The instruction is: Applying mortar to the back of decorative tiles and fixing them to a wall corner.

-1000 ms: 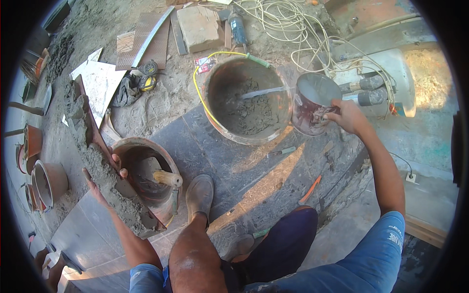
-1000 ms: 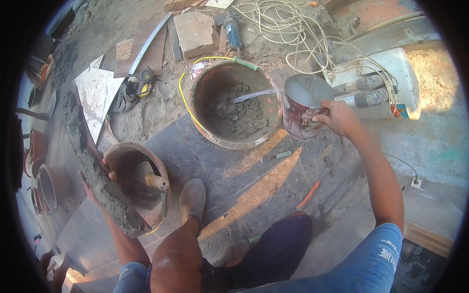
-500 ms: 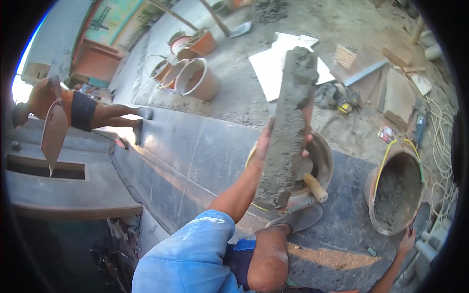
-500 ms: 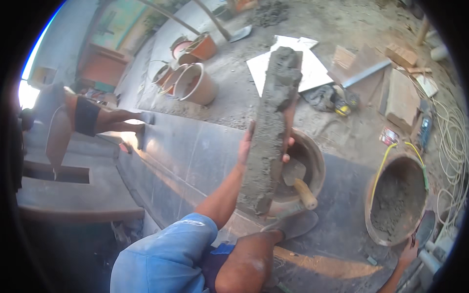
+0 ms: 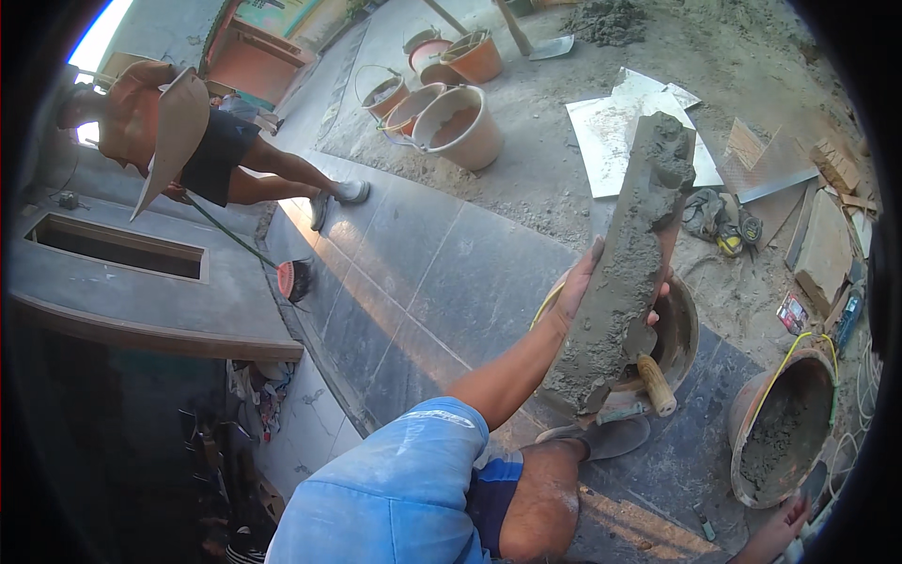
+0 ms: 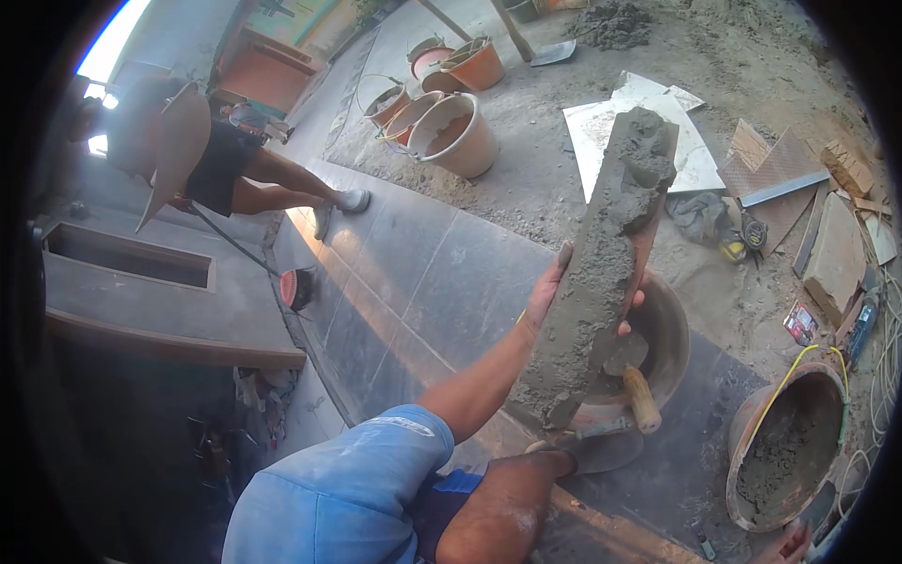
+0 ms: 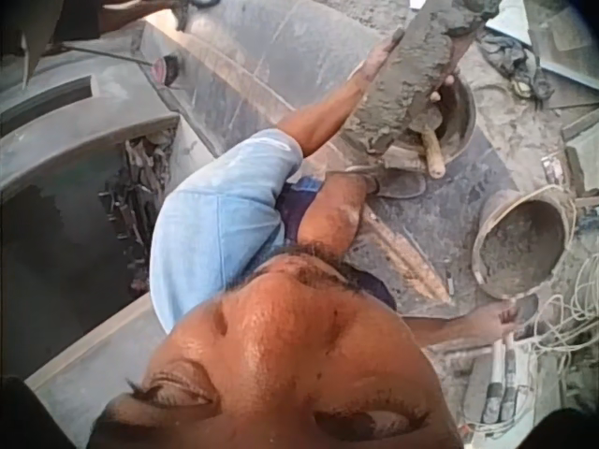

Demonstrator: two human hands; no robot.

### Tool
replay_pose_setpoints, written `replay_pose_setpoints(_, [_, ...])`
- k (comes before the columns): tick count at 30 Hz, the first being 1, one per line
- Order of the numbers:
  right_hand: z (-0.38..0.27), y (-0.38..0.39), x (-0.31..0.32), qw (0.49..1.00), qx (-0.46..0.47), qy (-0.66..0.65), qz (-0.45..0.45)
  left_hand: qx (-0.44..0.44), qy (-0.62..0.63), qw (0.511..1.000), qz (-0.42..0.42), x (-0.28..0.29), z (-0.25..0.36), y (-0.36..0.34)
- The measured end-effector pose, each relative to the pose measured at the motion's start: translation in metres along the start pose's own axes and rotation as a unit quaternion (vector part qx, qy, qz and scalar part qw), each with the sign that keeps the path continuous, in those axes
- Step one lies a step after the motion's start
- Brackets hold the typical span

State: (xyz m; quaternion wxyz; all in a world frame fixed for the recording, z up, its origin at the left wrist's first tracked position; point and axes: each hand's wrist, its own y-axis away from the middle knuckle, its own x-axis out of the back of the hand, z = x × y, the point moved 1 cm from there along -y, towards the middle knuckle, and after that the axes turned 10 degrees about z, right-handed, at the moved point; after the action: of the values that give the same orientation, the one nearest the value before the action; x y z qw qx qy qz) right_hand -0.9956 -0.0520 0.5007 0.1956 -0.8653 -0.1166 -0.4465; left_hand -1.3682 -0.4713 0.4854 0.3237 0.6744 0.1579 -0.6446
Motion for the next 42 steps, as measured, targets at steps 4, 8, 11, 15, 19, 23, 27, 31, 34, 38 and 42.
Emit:
replay_pose_setpoints(4, [-0.235,0.113,-0.117,0.926,0.276,-0.061,-0.250,-0.017,-0.022,0.999,0.040,0.039,0.013,-0.014])
replay_pose_setpoints(8, [-0.295,0.151,-0.249,0.745,0.474,0.160,-0.441,-0.078,-0.042,0.996,0.002,0.069,0.036,-0.015])
replay_pose_setpoints(11, [-0.282,0.158,-0.310,0.732,0.471,0.222,-0.439,-0.084,-0.056,0.994,0.034,0.088,0.036,-0.022])
replay_pose_setpoints(15, [-0.264,0.123,-0.323,0.684,0.412,0.273,-0.536,-0.093,-0.064,0.994,0.007,0.106,0.031,-0.045])
replay_pose_setpoints(19, [-0.257,0.076,-0.265,0.761,0.442,0.219,-0.422,-0.111,-0.097,0.988,0.039,0.125,0.027,-0.057])
replay_pose_setpoints(23, [-0.176,-0.029,-0.174,0.814,0.349,0.146,-0.441,-0.115,-0.106,0.988,0.014,0.126,0.005,-0.070])
replay_pose_setpoints(27, [-0.098,-0.108,-0.085,0.808,0.164,0.355,-0.440,-0.100,-0.138,0.985,0.036,0.104,-0.008,-0.091])
replay_pose_setpoints(31, [-0.025,-0.167,-0.090,0.789,0.188,0.491,-0.319,-0.016,-0.086,0.991,-0.096,0.100,-0.053,-0.132])
replay_pose_setpoints(34, [0.017,-0.169,-0.175,0.774,0.252,0.484,-0.323,0.002,-0.057,0.996,-0.062,0.093,-0.080,-0.144])
replay_pose_setpoints(38, [0.028,-0.121,-0.204,0.771,0.285,0.461,-0.335,-0.049,-0.147,0.987,-0.031,0.071,-0.092,-0.146])
replay_pose_setpoints(42, [0.011,-0.089,-0.169,0.694,0.349,0.471,-0.418,-0.033,-0.137,0.990,-0.018,0.068,-0.109,-0.148])
